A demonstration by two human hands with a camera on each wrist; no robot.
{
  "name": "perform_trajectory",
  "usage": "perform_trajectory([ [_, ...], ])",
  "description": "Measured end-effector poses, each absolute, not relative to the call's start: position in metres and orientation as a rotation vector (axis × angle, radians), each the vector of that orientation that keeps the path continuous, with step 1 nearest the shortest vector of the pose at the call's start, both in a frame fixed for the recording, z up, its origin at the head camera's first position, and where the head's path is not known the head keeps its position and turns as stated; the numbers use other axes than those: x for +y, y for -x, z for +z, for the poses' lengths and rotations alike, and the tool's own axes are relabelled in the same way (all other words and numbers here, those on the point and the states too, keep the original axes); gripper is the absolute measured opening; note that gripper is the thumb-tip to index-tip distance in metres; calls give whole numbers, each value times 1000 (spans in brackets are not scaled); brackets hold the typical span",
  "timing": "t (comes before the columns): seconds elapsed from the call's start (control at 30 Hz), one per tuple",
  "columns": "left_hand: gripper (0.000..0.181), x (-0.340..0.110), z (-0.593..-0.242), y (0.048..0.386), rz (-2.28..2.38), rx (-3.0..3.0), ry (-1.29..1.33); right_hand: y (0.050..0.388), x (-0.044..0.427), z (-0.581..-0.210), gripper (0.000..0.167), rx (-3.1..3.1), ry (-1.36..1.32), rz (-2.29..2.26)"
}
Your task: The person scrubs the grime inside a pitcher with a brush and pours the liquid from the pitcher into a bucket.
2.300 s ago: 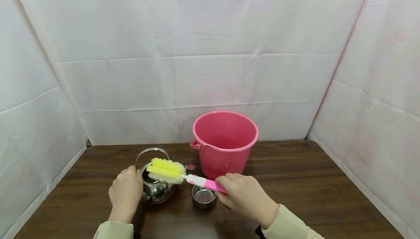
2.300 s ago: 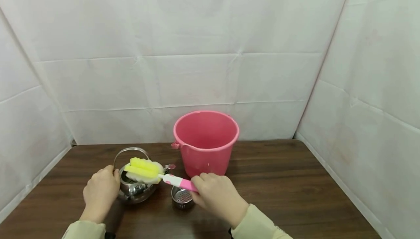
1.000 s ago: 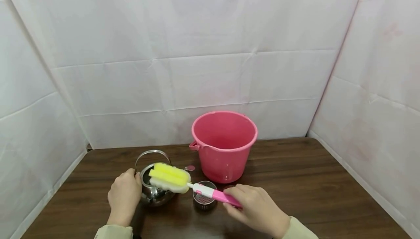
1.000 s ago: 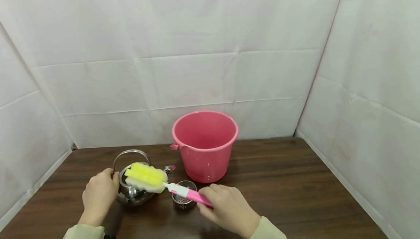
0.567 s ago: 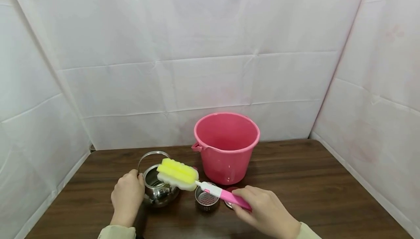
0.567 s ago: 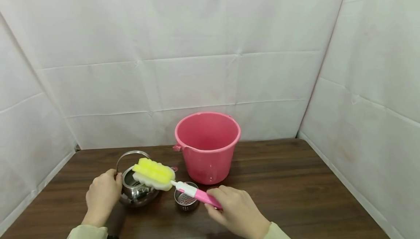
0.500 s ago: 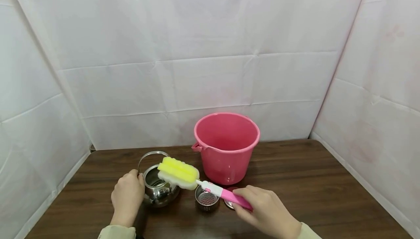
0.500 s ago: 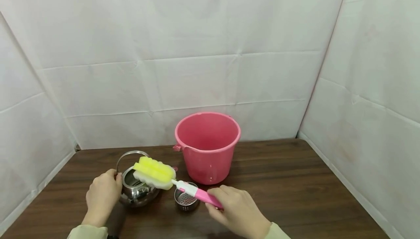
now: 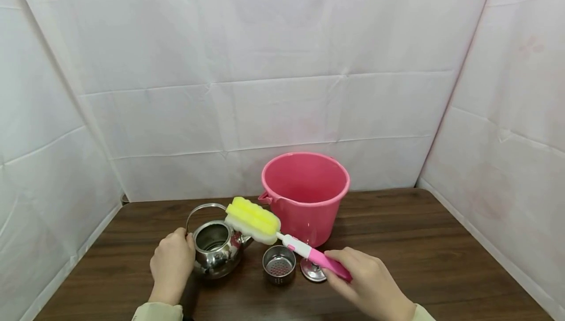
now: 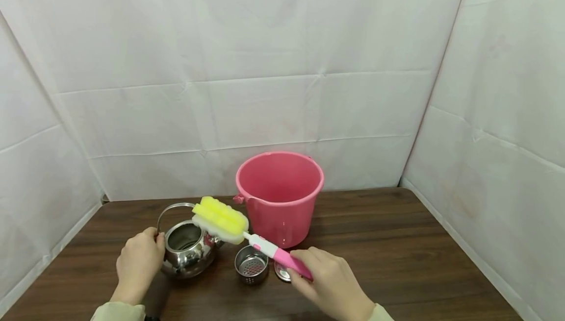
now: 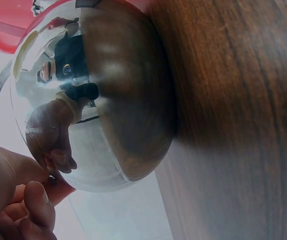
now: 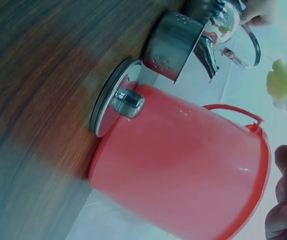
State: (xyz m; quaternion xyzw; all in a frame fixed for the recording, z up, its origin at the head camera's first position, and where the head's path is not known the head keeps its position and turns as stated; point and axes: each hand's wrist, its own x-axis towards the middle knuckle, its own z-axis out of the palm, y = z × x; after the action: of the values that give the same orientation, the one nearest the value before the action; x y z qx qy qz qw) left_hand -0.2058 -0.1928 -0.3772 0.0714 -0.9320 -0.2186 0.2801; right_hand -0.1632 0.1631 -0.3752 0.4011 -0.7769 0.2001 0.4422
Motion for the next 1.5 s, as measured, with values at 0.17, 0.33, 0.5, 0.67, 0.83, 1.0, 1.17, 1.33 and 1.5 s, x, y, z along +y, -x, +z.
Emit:
perform_trajectory([
  [0.17, 20, -194, -377, 207, -586, -2497, -193, 165, 166, -373, 25, -1902, -971, 513],
  [0.33, 20, -194, -378, 208, -589, -2509, -198, 166, 170, -374, 27, -1872, -948, 533],
  [0.5, 19, -195, -379, 208, -587, -2502, -195, 167, 174, -376, 30, -1837, -927, 559],
  [0.67, 19, -194, -379, 208, -581, -2490, -192, 166, 177, -376, 34, -1839, -879, 556],
  [0.83, 19, -194, -379, 208, -580, -2485, -190, 167, 179, -375, 36, -1833, -837, 541],
  [1.0, 19, -194, -379, 208, -578, -2491, -186, 166, 181, -376, 39, -1830, -804, 539],
  [1.17, 19, -193, -379, 207, -582, -2491, -182, 166, 185, -375, 39, -1811, -774, 556],
  [1.33, 19, -193, -379, 208, -586, -2487, -185, 166, 190, -376, 39, -1818, -750, 576],
  [1.5, 19, -193, -380, 208, -586, -2484, -186, 167, 194, -379, 39, -1824, -724, 587],
])
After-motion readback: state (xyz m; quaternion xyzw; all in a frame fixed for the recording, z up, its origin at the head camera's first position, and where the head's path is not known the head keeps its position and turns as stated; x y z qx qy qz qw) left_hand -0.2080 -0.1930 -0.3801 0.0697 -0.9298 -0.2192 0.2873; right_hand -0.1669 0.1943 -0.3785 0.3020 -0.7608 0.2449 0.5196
